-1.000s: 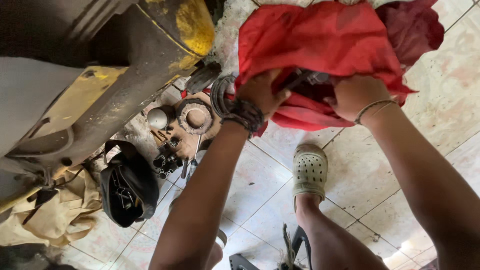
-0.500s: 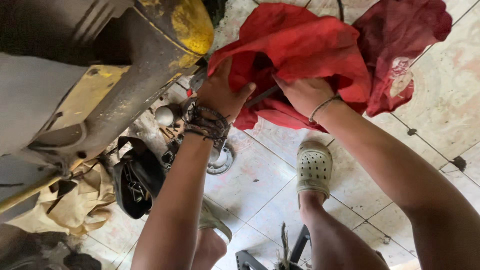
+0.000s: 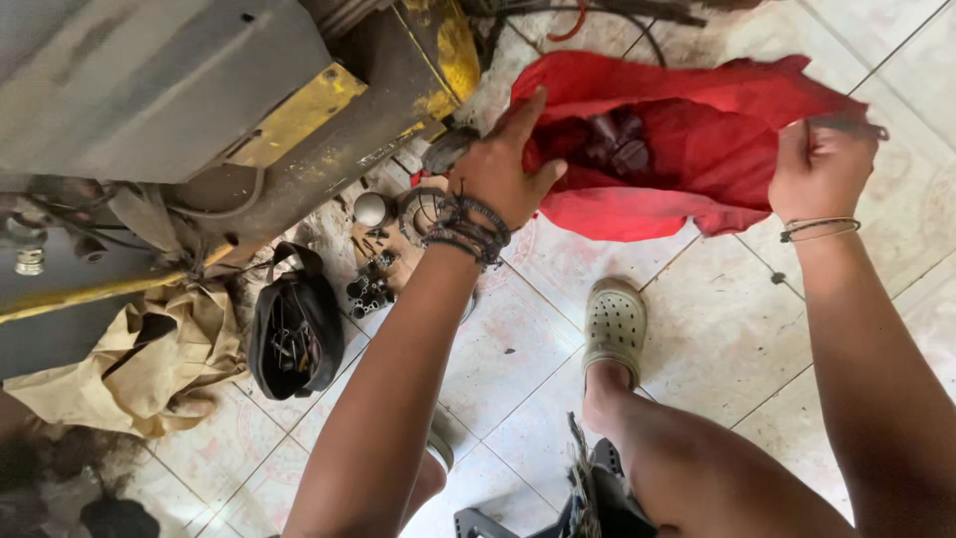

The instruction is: The person sits on a low stool and sorts various metal parts from a red cloth bag onto the tiled floor. They handle a circular metal piece with slots, a cylindrical metal part, and other small metal components, placing them on the floor near a yellow machine.

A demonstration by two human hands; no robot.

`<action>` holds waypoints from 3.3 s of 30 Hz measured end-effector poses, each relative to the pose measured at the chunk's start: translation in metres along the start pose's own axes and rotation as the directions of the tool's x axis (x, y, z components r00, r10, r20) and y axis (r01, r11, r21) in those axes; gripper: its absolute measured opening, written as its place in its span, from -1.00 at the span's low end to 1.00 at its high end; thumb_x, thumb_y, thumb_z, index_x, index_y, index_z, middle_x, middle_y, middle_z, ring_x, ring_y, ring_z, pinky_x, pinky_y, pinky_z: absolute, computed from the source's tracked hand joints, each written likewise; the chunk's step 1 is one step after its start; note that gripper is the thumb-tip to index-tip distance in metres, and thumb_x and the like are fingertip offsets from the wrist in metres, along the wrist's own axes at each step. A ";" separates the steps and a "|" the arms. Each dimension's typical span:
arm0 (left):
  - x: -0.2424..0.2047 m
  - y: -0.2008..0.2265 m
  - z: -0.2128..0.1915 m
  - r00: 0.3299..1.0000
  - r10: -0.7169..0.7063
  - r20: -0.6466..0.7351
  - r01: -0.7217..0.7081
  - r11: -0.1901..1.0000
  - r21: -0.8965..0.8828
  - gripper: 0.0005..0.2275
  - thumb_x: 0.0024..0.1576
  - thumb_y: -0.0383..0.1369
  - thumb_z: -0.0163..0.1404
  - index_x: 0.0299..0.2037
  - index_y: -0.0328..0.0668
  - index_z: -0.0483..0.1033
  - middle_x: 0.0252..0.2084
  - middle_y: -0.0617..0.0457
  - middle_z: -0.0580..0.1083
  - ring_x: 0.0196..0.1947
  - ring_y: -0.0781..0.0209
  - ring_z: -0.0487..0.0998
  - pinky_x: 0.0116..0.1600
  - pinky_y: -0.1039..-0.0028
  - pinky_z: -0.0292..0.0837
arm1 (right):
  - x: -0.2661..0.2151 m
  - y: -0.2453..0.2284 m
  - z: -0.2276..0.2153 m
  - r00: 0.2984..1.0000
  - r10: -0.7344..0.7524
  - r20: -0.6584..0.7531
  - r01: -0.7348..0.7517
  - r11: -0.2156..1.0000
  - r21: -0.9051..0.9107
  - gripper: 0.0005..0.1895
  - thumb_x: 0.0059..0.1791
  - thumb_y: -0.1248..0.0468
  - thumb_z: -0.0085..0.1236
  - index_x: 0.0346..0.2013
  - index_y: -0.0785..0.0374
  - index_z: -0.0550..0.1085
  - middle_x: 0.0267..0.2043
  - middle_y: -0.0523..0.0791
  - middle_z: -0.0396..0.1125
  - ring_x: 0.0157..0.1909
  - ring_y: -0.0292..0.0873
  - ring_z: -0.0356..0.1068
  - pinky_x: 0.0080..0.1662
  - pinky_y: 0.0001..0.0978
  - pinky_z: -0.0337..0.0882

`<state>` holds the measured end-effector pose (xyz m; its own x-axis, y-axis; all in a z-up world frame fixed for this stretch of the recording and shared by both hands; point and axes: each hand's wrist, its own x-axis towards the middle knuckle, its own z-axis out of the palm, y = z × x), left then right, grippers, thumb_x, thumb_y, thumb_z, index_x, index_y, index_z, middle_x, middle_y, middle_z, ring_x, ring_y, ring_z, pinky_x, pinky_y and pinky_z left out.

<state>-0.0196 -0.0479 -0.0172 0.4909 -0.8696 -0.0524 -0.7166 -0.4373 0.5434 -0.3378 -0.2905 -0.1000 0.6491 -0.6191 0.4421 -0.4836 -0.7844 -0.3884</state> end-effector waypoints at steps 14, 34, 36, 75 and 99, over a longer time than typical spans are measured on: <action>-0.210 0.008 -0.192 0.844 -0.536 -0.016 0.487 0.779 -0.394 -0.60 0.08 0.06 0.10 0.01 0.06 0.59 -0.58 0.15 0.46 -0.67 0.33 0.34 -0.50 0.40 0.32 | 0.088 -0.252 -0.171 0.926 -0.333 0.180 0.214 0.852 0.478 -0.71 0.29 0.40 -0.04 0.21 0.47 0.56 0.13 0.12 0.48 0.19 0.04 0.48 0.19 -0.18 0.45; -0.415 0.040 -0.169 0.827 -0.368 -0.426 -0.041 0.716 -0.697 -0.81 0.36 -0.32 -0.09 -0.08 -0.19 0.60 -0.24 -0.18 0.59 -0.31 -0.05 0.66 -0.28 0.18 0.66 | -0.089 -0.458 -0.187 0.845 -0.303 0.440 -0.185 0.607 0.773 -0.66 0.20 0.24 -0.10 0.08 0.29 0.59 0.02 0.03 0.52 0.16 -0.12 0.46 0.21 -0.22 0.40; -0.415 0.027 -0.161 0.806 -0.349 -0.478 -0.084 0.732 -0.676 -0.82 0.35 -0.35 -0.07 -0.10 -0.18 0.61 -0.31 -0.19 0.59 -0.33 -0.14 0.65 -0.31 0.13 0.59 | -0.074 -0.458 -0.177 0.827 -0.386 0.408 -0.097 0.617 0.781 -0.67 0.19 0.26 -0.10 0.10 0.26 0.59 -0.01 0.01 0.53 0.14 -0.13 0.48 0.19 -0.22 0.40; -0.302 0.022 -0.156 0.920 -0.329 -0.214 -0.043 0.457 -0.888 -0.89 0.30 -0.47 -0.09 -0.20 -0.33 0.49 -0.56 -0.11 0.48 -0.50 0.09 0.59 -0.39 0.39 0.55 | -0.013 -0.423 -0.102 0.834 -0.071 0.548 -0.344 0.710 0.615 -0.67 0.18 0.09 -0.04 -0.29 0.16 0.59 -0.64 -0.09 0.40 -0.52 -0.17 0.46 -0.41 -0.34 0.47; -0.330 0.064 -0.139 0.927 -0.374 -0.038 -0.021 0.049 -0.999 -0.52 0.25 -0.12 0.03 0.16 -0.42 0.32 -0.25 -0.27 0.49 -0.43 0.08 0.62 -0.47 0.44 0.62 | -0.040 -0.416 -0.139 0.833 0.000 0.553 -0.370 0.742 0.559 -0.72 0.21 0.24 -0.07 -0.22 0.31 0.55 -0.72 -0.06 0.27 -0.57 -0.16 0.35 -0.46 -0.31 0.40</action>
<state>-0.1587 0.2424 0.1511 0.7416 -0.6339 -0.2195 0.4492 0.2262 0.8643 -0.2442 0.0553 0.1565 0.8656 -0.4945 -0.0784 -0.2712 -0.3315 -0.9036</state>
